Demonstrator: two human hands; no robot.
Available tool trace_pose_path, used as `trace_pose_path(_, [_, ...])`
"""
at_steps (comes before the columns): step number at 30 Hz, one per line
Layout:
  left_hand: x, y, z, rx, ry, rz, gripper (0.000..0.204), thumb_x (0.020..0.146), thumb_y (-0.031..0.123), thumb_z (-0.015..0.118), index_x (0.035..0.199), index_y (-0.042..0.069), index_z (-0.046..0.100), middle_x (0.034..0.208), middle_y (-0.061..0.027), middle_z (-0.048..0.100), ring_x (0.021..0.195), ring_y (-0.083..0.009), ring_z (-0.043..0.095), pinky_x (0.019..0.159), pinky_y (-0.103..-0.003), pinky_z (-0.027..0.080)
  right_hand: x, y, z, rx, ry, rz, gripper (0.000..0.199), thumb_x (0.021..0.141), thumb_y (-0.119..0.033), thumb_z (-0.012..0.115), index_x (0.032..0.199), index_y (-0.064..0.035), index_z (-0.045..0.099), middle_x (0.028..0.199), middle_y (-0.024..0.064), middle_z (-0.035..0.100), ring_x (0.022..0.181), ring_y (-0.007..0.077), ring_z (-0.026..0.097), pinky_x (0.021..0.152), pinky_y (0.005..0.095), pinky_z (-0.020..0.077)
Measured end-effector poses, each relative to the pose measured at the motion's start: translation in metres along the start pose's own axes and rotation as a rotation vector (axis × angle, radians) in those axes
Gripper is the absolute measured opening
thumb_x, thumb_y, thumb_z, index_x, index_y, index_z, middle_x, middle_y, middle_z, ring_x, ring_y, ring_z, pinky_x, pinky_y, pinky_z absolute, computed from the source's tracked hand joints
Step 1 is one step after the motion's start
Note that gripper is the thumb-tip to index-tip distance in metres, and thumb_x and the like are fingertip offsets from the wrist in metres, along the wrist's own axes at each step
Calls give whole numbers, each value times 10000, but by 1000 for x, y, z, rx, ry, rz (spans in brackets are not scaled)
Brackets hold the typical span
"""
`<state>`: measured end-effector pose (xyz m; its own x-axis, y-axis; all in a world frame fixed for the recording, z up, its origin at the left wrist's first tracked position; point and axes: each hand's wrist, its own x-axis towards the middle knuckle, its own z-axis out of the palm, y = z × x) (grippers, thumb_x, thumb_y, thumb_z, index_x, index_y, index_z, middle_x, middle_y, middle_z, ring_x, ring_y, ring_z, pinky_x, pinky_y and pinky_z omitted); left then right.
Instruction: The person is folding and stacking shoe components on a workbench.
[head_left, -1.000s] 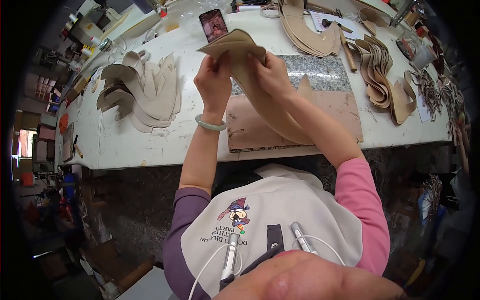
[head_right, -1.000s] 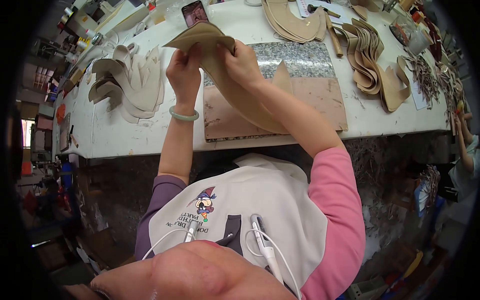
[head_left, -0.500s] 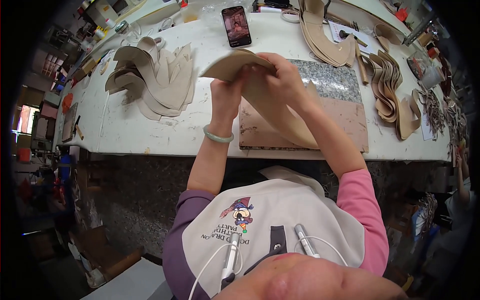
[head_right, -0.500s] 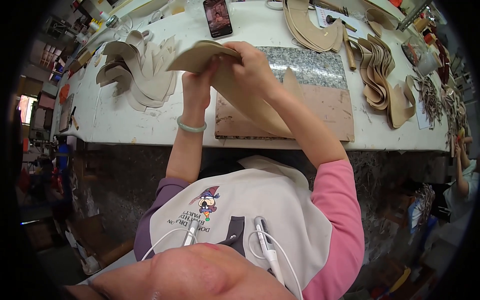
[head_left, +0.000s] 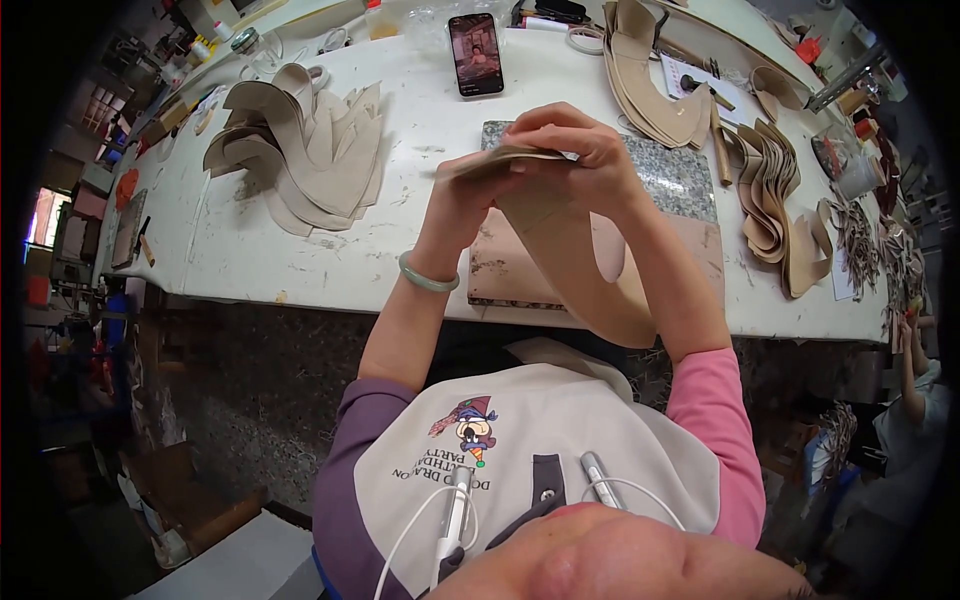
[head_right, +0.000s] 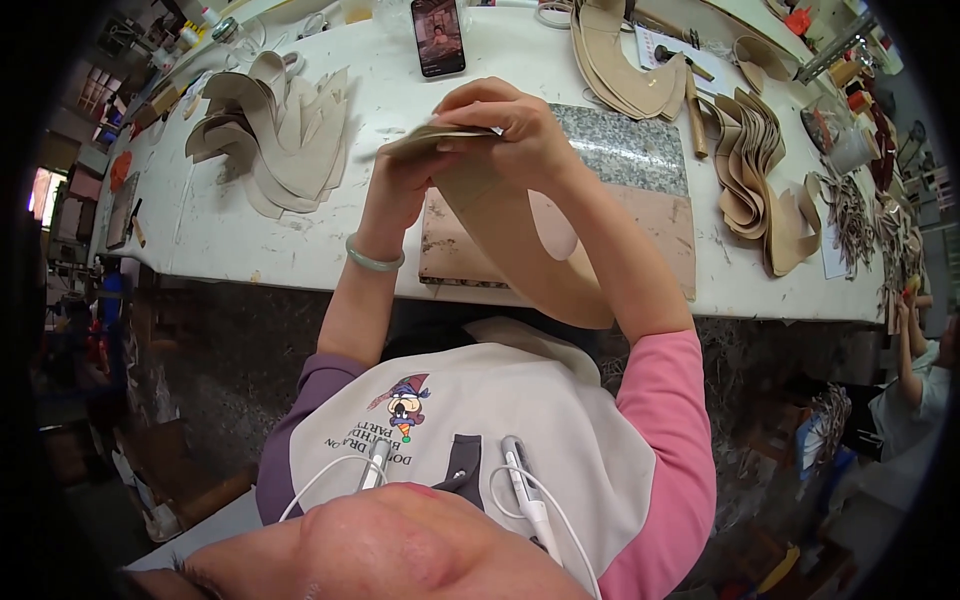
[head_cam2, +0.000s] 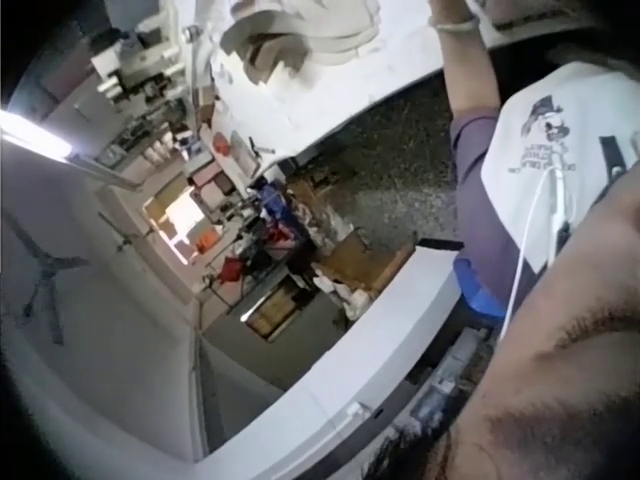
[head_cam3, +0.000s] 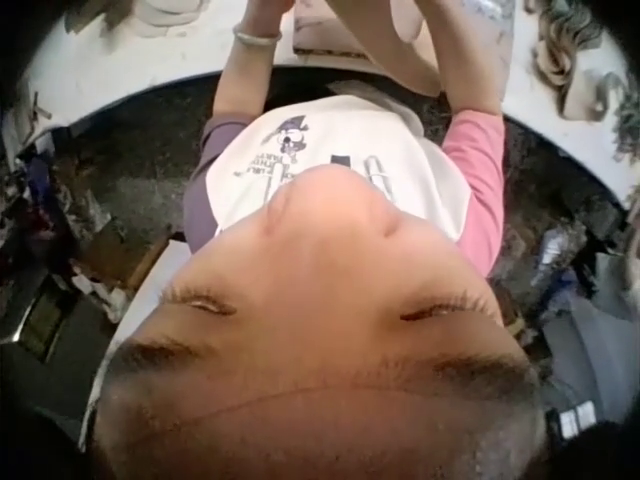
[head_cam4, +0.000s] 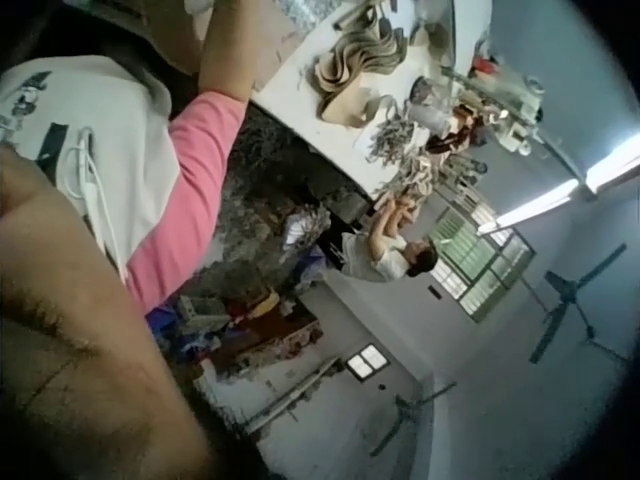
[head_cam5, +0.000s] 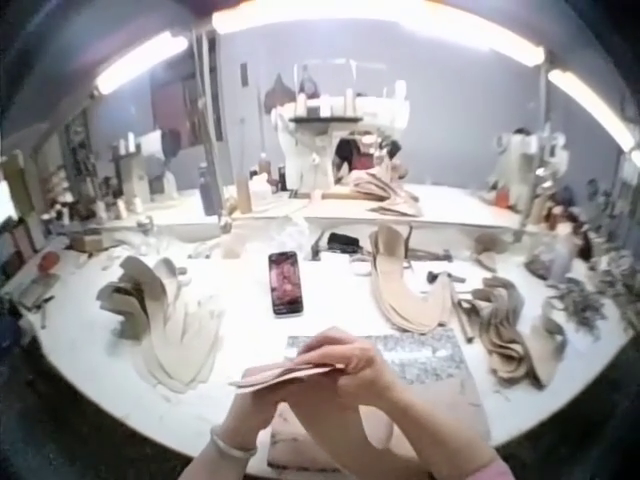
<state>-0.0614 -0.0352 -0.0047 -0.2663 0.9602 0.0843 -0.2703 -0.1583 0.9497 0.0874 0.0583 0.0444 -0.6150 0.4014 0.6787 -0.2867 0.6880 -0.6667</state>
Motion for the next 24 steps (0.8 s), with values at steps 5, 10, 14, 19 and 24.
trace_pose_path(5, [0,0,11,-33,-33,8,151,801,0,664,949,-21,681,803,-46,649,655,-89,515,561,-190,426,-3,2,-9,-89,-40,-69,323,715,86,686,994,-69,731,895,34,643,754,128,574,662,220,464])
trace_pose_path(10, [0,-3,35,-9,36,90,158,804,26,672,950,-35,674,787,-44,657,658,-100,529,566,-213,440,-1,-5,-13,-184,-57,-16,314,703,89,676,973,-63,727,898,29,654,712,137,570,644,221,462])
trace_pose_path(14, [2,-7,37,346,44,143,162,820,67,672,940,-42,673,784,-50,668,670,-105,551,579,-224,454,7,-9,-16,-292,-104,-6,279,716,69,672,959,-58,723,896,26,657,685,134,564,631,217,456])
trace_pose_path(19, [7,3,43,623,-2,31,162,848,97,661,920,-48,669,810,-67,678,715,-109,585,614,-222,477,15,0,-26,-300,-33,88,204,762,4,674,955,-48,712,867,21,655,675,118,555,618,213,447])
trace_pose_path(24, [15,4,53,425,65,-25,201,879,143,637,869,-57,657,740,-65,652,674,-109,555,592,-232,463,-6,13,-38,-184,165,351,139,826,-77,670,955,-35,694,819,18,655,676,102,544,607,217,439])
